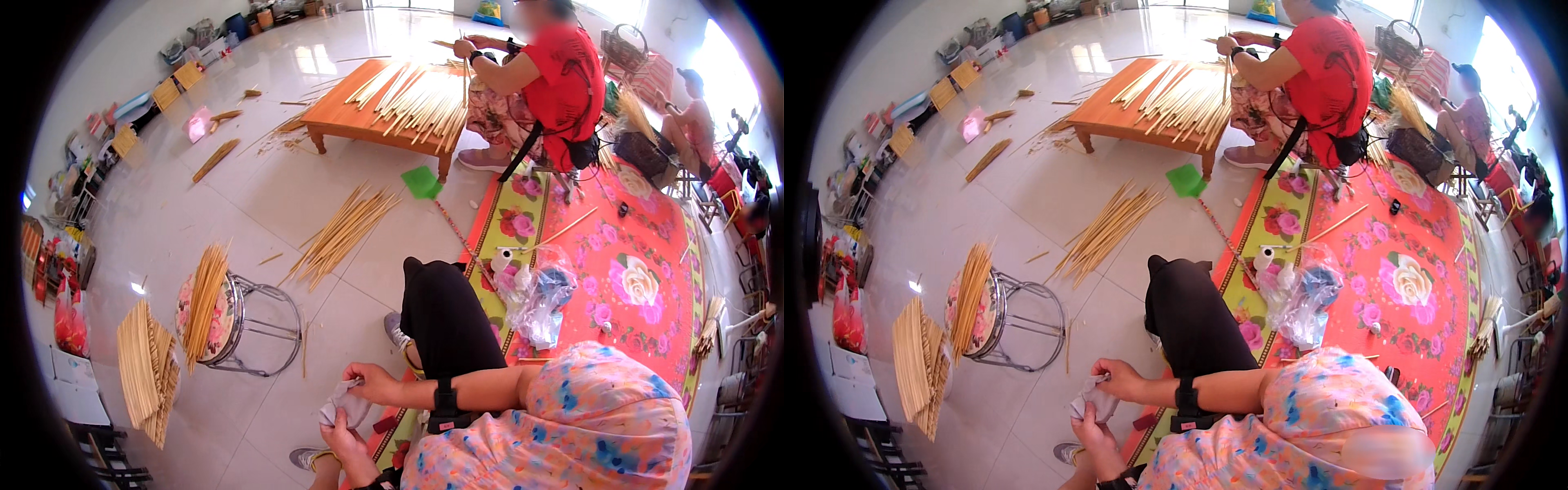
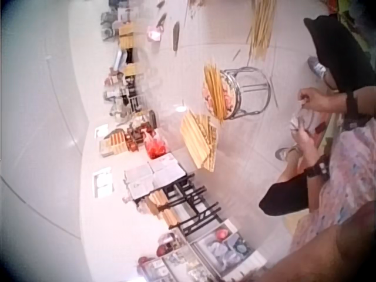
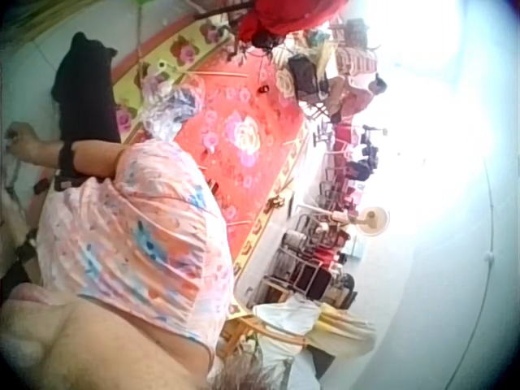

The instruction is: The person constructs a fan-like object by threading wire through thin wooden sticks, trimming the ends with shears, and fitting a metal ring onto the structure.

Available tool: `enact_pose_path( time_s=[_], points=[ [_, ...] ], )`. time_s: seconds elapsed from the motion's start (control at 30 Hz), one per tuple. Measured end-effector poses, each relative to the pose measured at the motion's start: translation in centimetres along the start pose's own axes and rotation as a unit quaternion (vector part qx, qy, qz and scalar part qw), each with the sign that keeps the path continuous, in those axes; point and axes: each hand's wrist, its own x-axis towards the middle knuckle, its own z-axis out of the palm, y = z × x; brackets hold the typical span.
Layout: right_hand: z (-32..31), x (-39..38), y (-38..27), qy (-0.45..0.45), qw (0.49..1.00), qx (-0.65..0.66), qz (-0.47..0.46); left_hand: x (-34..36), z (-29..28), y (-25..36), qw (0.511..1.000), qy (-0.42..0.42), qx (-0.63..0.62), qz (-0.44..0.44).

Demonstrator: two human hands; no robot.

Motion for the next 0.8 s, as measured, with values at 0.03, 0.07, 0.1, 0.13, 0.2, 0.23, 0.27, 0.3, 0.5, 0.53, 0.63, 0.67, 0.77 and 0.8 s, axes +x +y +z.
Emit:
enact_pose_path(
  time_s=[0.03,0.07,0.1,0.13,0.2,0.23,0.27,0.3,0.5,0.53,0.63,0.67,0.77,0.8],
  points=[
    [0.0,0.1,0.1,0.000,1.000,0.002,-0.003,0.0,0.0,0.0,1.000,0.017,0.005,0.001],
    [0.0,0.1,0.2,0.001,1.000,0.002,-0.002,0.1,-0.2,-0.1,1.000,0.017,0.006,-0.001],
    [0.1,0.1,0.4,0.008,1.000,0.004,-0.005,0.3,-0.4,-0.2,1.000,0.011,0.012,-0.023],
    [0.1,0.1,0.5,0.014,1.000,0.005,-0.008,0.3,-0.5,-0.3,0.999,0.005,0.018,-0.045],
    [-0.1,0.1,0.2,0.011,1.000,0.002,-0.004,0.1,0.0,0.0,0.996,0.004,0.003,-0.090],
    [-0.2,0.0,0.1,0.007,1.000,-0.002,0.000,-0.1,0.1,0.2,0.991,0.003,-0.014,-0.133],
    [-0.2,0.0,0.0,0.009,1.000,-0.002,0.000,-0.1,0.0,0.4,0.991,0.002,-0.013,-0.134],
    [-0.2,0.0,-0.1,0.001,1.000,0.012,0.002,-0.1,-0.3,0.5,0.988,-0.010,-0.038,-0.150],
    [0.3,-0.2,-1.0,-0.015,1.000,0.011,0.023,0.4,-0.8,1.2,0.988,-0.074,-0.113,-0.080],
    [0.4,-0.2,-1.0,-0.004,1.000,0.011,0.022,0.5,-1.0,1.1,0.991,-0.090,-0.084,-0.061],
    [0.2,-0.1,-0.3,-0.015,0.999,0.012,0.025,0.5,-1.2,1.2,0.990,-0.088,-0.082,-0.069],
    [0.2,-0.1,-0.4,-0.015,0.999,0.012,0.026,0.4,-1.2,1.2,0.990,-0.087,-0.081,-0.070],
    [-0.1,-0.1,-0.5,-0.008,1.000,-0.024,0.011,-0.3,-0.4,1.3,0.990,-0.097,-0.082,-0.061],
    [-0.3,-0.1,-0.6,-0.001,1.000,-0.022,0.006,-0.6,0.2,1.4,0.988,-0.107,-0.093,-0.054]
  ],
)
